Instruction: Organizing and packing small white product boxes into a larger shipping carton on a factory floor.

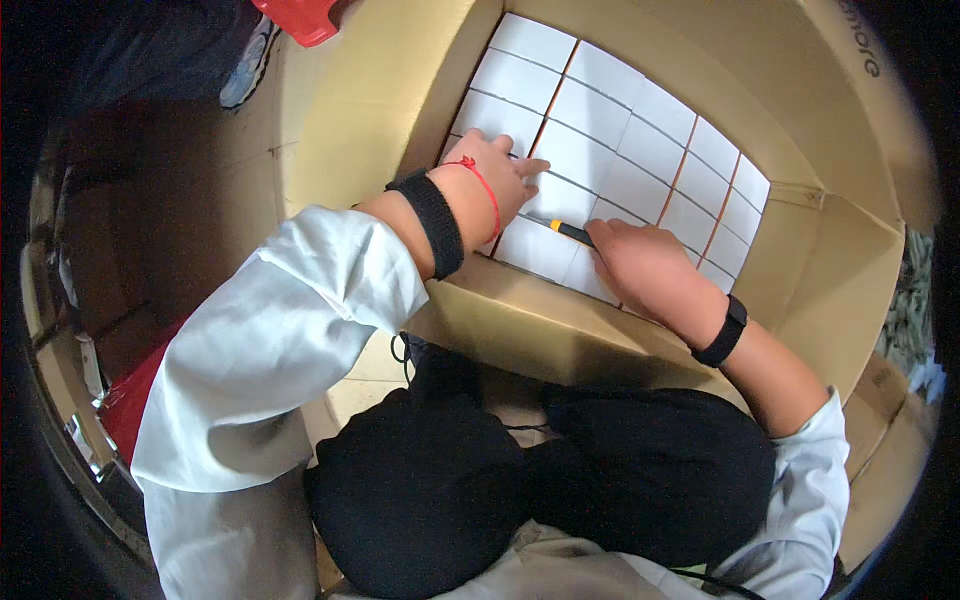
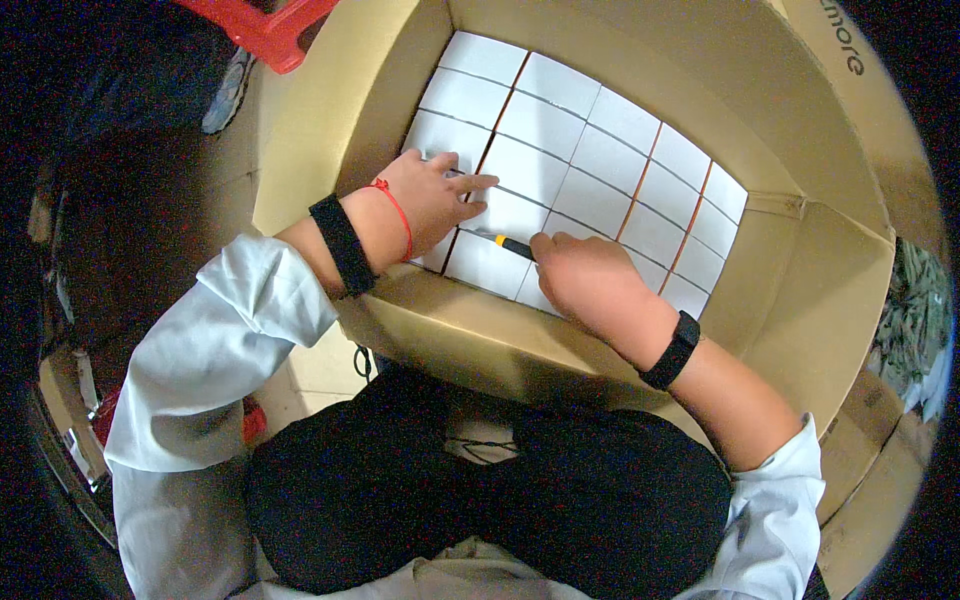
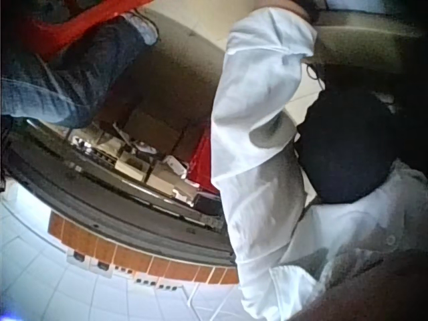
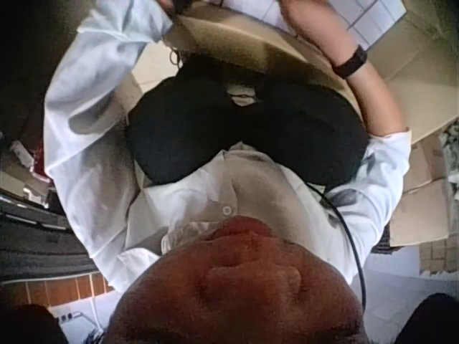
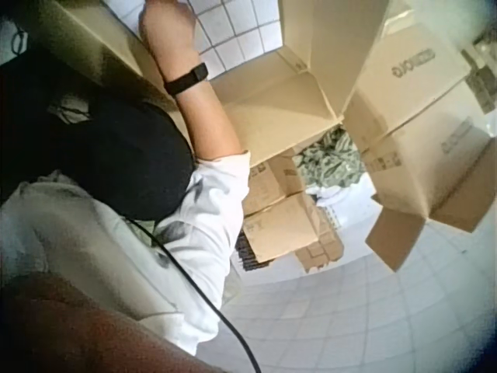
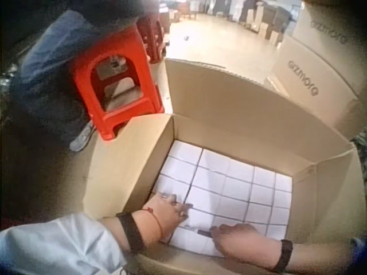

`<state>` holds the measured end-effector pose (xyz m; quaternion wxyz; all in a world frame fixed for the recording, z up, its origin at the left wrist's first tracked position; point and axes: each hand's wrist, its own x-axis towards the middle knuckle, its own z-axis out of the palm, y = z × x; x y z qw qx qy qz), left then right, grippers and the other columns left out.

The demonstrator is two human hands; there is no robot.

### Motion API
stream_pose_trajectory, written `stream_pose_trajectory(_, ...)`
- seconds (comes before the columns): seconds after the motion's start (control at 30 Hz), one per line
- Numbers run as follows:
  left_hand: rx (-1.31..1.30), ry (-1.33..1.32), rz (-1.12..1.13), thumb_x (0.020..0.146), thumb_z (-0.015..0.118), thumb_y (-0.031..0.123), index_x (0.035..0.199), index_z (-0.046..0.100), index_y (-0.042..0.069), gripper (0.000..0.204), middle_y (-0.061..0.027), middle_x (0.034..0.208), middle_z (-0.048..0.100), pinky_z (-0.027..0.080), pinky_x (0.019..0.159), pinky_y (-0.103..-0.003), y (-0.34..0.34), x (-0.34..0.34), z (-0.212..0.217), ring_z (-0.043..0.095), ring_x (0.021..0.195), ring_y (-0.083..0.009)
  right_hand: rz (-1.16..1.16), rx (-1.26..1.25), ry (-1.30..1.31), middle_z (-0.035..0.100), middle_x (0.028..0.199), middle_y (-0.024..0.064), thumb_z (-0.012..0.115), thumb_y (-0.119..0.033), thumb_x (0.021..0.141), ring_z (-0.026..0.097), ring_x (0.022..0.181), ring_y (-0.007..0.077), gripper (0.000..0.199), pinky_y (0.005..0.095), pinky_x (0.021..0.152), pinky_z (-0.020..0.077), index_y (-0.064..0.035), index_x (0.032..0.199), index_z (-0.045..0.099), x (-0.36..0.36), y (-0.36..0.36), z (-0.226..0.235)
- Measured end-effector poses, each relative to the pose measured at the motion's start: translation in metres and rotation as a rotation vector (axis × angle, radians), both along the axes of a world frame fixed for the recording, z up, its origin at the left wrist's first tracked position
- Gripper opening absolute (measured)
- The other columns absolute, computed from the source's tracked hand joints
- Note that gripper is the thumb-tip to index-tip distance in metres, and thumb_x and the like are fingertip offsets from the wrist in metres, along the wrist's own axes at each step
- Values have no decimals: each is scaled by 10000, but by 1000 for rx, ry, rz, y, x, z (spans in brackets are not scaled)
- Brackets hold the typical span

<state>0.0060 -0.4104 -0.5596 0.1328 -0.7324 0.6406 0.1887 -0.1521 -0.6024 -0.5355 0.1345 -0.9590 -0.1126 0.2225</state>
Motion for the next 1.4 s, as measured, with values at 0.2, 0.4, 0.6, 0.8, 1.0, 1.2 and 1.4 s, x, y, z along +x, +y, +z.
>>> stream_pose_trajectory(0.2, 26, -27, 35, 947, 534, 251, 1254, 677, 310, 344, 90, 1526, 442, 513, 896, -416, -4, -3, -2, 544, 1220, -215, 6, -57, 33, 615, 795, 144, 576, -112, 886, 640, 662, 359, 143, 465, 595, 526, -10, 983, 550, -6, 3, -4)
stream_pose_trajectory(0.4, 57, -30, 50, 958, 527, 256, 1254, 678, 325, 340, 99, 1519, 451, 512, 886, -415, -5, -3, -1, 548, 1209, -208, 45, -178, -129, 648, 708, 118, 597, -73, 827, 680, 613, 259, 55, 368, 536, 552, -22, 849, 599, -3, 25, 12)
stream_pose_trajectory(0.6, 26, -57, 31, 953, 536, 258, 1252, 678, 330, 339, 102, 1517, 454, 523, 868, -408, -5, -5, -1, 551, 1203, -202, 30, -118, -96, 639, 705, 142, 603, -21, 784, 675, 627, 288, 90, 386, 563, 549, 0, 870, 584, 1, 27, 13)
stream_pose_trajectory(0.8, 11, -42, 48, 929, 562, 240, 1239, 682, 314, 340, 93, 1511, 460, 534, 866, -410, -2, -4, -3, 560, 1197, -219, -53, -114, 0, 662, 707, 148, 616, -64, 792, 686, 647, 296, 78, 395, 581, 566, 5, 830, 621, 0, 28, 20)
stream_pose_trajectory(1.0, 16, -34, 18, 922, 570, 223, 1238, 679, 312, 346, 87, 1505, 466, 535, 866, -412, -5, -3, -5, 572, 1183, -227, 53, -151, -58, 675, 716, 142, 622, -69, 799, 699, 671, 287, 69, 389, 593, 569, -16, 838, 641, -1, 29, 13)
stream_pose_trajectory(1.2, 42, -42, 34, 928, 578, 232, 1275, 659, 329, 370, 87, 1525, 444, 528, 880, -403, -6, -5, 7, 575, 1188, -223, 28, -132, -48, 687, 735, 151, 621, -76, 803, 705, 684, 288, 75, 388, 586, 566, -13, 835, 644, -1, 31, 19)
stream_pose_trajectory(1.4, 174, -21, 88, 924, 582, 228, 1322, 633, 317, 411, 83, 1548, 419, 514, 909, -405, -10, -7, 9, 591, 1172, -220, -19, -99, 26, 684, 750, 187, 613, -66, 797, 701, 686, 314, 95, 407, 597, 568, 15, 842, 631, -4, 23, 21)
